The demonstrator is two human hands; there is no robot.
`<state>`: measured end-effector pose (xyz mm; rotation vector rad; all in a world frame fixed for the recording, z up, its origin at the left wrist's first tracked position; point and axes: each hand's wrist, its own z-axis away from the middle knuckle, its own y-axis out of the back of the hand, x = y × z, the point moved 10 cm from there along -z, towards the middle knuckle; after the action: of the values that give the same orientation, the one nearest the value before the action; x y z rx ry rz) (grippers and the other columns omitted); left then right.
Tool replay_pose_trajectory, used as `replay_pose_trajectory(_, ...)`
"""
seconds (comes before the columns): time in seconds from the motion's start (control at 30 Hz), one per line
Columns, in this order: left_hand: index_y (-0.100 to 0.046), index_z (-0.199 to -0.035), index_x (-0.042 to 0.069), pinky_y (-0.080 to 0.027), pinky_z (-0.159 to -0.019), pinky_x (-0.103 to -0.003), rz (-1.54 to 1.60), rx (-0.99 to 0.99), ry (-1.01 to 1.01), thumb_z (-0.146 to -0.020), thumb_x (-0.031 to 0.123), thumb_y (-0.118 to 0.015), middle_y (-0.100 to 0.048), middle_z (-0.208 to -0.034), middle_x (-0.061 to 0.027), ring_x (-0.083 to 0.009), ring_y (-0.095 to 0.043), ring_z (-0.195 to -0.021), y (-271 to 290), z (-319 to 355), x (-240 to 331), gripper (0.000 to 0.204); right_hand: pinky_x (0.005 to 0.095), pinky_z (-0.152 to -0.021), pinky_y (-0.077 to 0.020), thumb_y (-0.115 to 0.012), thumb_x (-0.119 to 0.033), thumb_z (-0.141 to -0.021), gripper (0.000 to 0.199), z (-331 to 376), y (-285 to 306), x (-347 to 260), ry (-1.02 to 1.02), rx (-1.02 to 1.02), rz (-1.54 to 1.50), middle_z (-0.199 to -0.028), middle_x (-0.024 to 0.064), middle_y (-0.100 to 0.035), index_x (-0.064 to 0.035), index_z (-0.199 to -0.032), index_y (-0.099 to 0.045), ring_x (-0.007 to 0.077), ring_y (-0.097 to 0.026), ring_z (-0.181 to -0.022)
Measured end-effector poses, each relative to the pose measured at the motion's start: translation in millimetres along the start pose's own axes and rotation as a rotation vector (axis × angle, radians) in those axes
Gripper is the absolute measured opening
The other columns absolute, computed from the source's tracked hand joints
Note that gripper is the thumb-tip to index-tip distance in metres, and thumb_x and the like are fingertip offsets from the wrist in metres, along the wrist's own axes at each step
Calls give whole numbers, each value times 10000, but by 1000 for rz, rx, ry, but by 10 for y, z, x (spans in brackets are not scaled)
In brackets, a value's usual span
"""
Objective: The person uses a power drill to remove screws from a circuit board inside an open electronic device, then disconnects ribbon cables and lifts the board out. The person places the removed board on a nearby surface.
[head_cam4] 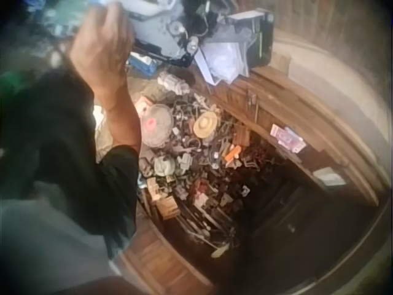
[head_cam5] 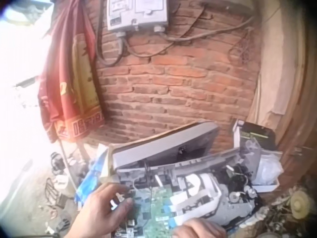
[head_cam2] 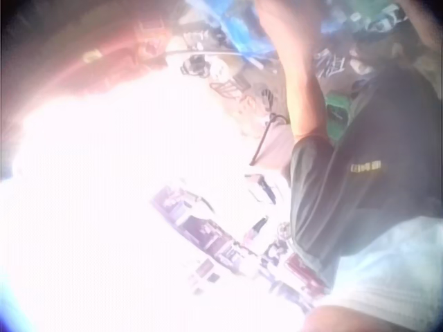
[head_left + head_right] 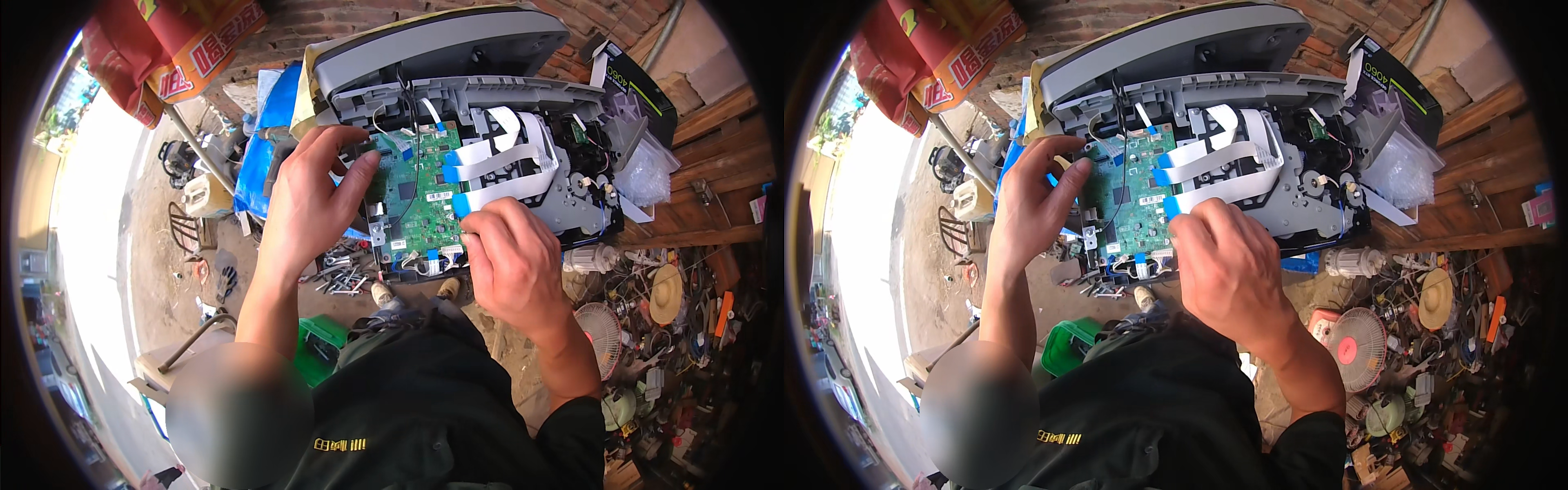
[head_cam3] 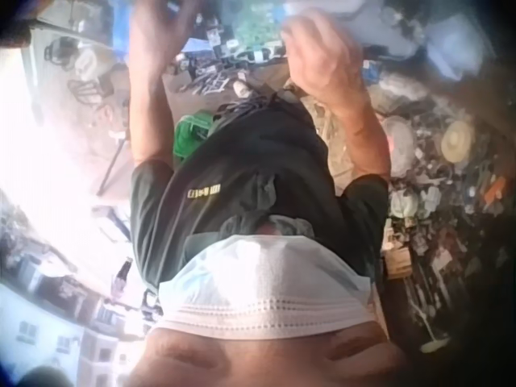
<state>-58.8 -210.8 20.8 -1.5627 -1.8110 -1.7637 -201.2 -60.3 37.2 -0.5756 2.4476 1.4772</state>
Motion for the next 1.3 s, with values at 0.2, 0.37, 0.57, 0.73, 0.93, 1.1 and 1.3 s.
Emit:
replay_pose_trajectory(0.2, -719, -1063, -10, -525, -702, -299, 4, 32, -30, -945, 146, -707, -687, -1106, -116, -187, -650, -829, -18, 25, 21, 196, 409, -718, -510, -675, -22, -840, 126, 3, -2, 7, -11, 8, -17, -891, 85, -568, -47, -961, -649, 303, -623, -825)
replay_pose_trajectory(0.37, -725, -1053, -2, -530, -699, -311, -180, 139, -171, -919, 97, -719, -680, -1089, -115, -198, -660, -831, 35, 30, 175, 167, 408, -723, -507, -676, -20, -835, 147, 35, 8, 25, -44, 16, 0, -896, 81, -573, -62, -975, -661, 303, -619, -825)
replay_pose_trajectory(0.57, -732, -1045, 8, -539, -713, -338, -12, -11, -269, -901, 69, -725, -671, -1036, -116, -244, -677, -816, 42, -153, 541, 157, 413, -732, -503, -674, -13, -808, 191, 49, 1, -6, -52, 19, 33, -909, 77, -580, -75, -988, -673, 295, -610, -851)
replay_pose_trajectory(0.73, -727, -1100, 39, -551, -778, -430, -312, -317, -373, -875, 151, -749, -650, -1048, -137, -344, -687, -897, -419, -236, 836, 252, 427, -705, -496, -728, 4, -811, 164, 80, 31, -14, -81, 49, 67, -908, 95, -618, -50, -957, -678, 321, -617, -820)
replay_pose_trajectory(0.93, -719, -1060, 65, -552, -812, -462, -580, -459, -329, -822, 179, -761, -637, -1061, -120, -364, -681, -952, -638, -326, 894, 267, 431, -712, -498, -723, 18, -802, 187, 106, 33, -44, -108, 93, 71, -919, 98, -625, -53, -969, -680, 323, -613, -832)
replay_pose_trajectory(1.1, -711, -991, 52, -551, -806, -462, -484, -415, -353, -812, 163, -755, -657, -1032, -118, -361, -683, -942, -657, -389, 873, 215, 436, -738, -510, -700, 23, -794, 218, 129, 10, -24, -115, 101, 53, -947, 112, -624, -44, -999, -667, 335, -621, -863)
replay_pose_trajectory(1.3, -703, -953, 24, -548, -794, -417, -286, -580, -298, -814, 138, -742, -727, -921, -140, -356, -698, -893, -755, -553, 807, 184, 427, -719, -504, -680, -15, -838, 164, 133, 5, -14, -109, 133, 55, -936, 98, -595, -66, -992, -657, 316, -611, -848)
